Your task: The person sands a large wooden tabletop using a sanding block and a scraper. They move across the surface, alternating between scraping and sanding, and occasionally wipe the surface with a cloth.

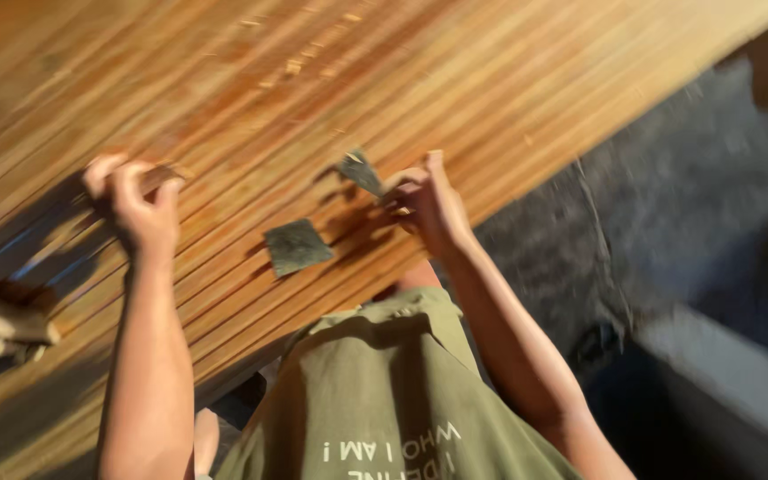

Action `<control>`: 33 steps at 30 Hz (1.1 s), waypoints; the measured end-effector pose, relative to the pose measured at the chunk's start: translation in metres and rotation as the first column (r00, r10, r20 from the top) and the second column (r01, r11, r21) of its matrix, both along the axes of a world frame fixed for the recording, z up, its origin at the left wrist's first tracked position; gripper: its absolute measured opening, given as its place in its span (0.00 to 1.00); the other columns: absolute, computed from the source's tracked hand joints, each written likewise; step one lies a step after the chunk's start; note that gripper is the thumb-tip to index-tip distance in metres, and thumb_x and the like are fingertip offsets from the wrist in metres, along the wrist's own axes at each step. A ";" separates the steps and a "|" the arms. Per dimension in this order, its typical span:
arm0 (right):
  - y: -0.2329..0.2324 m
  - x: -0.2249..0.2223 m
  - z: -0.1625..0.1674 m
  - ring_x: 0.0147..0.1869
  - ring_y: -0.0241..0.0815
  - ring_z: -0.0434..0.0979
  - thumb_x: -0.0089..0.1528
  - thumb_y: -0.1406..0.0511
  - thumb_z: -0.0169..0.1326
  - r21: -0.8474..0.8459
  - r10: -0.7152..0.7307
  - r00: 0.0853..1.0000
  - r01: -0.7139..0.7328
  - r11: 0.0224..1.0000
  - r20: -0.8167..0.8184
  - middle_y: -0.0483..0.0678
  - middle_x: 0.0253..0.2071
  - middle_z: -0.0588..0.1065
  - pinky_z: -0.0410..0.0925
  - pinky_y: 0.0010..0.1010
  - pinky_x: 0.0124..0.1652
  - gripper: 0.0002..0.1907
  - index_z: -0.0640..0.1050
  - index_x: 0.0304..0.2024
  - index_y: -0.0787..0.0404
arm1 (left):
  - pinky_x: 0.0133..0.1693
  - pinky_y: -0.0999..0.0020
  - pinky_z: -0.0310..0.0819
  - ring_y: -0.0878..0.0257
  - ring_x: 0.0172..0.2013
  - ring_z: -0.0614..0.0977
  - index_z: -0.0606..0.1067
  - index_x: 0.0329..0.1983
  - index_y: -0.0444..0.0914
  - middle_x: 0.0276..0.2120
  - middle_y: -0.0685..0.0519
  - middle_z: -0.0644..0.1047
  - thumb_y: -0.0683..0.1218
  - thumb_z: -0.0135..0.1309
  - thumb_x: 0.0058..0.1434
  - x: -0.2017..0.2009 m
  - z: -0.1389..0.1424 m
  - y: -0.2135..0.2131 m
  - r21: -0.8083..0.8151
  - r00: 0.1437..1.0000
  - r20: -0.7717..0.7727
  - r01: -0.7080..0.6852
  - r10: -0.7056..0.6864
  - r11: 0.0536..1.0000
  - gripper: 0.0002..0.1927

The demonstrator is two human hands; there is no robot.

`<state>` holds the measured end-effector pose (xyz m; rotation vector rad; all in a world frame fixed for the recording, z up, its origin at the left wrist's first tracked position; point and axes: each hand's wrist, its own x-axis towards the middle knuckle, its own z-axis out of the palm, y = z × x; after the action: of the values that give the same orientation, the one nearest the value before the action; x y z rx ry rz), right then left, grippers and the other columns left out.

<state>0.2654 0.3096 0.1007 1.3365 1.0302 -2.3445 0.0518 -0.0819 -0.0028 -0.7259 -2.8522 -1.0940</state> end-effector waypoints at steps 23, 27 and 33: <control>0.074 -0.042 -0.121 0.85 0.63 0.36 0.73 0.43 0.47 0.763 -0.093 0.777 -0.629 -0.149 0.622 0.65 0.80 0.42 0.37 0.52 0.78 0.44 0.52 0.79 0.63 | 0.70 0.26 0.21 0.44 0.77 0.29 0.46 0.84 0.49 0.78 0.42 0.28 0.62 0.72 0.58 -0.065 0.000 0.124 -0.490 0.993 0.098 0.101 -0.061 0.866 0.61; 0.072 -0.040 -0.121 0.85 0.62 0.37 0.73 0.44 0.47 0.771 -0.106 0.782 -0.624 -0.128 0.614 0.64 0.81 0.43 0.37 0.51 0.78 0.43 0.53 0.79 0.61 | 0.78 0.36 0.29 0.44 0.80 0.32 0.50 0.83 0.57 0.78 0.41 0.32 0.59 0.70 0.61 -0.063 -0.023 0.196 -0.123 0.953 0.219 0.241 -0.211 0.963 0.53; 0.074 -0.041 -0.122 0.85 0.61 0.38 0.72 0.44 0.48 0.767 -0.096 0.783 -0.622 -0.155 0.615 0.63 0.81 0.43 0.37 0.52 0.78 0.42 0.53 0.79 0.59 | 0.70 0.31 0.21 0.42 0.76 0.35 0.54 0.82 0.61 0.78 0.44 0.34 0.59 0.78 0.60 -0.066 0.013 0.197 -0.270 0.980 0.008 0.195 -0.200 0.943 0.56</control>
<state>0.2243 0.3839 -0.0213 1.5309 2.7184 -0.2685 -0.0138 0.1152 0.0104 -1.0508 -2.9977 -0.7091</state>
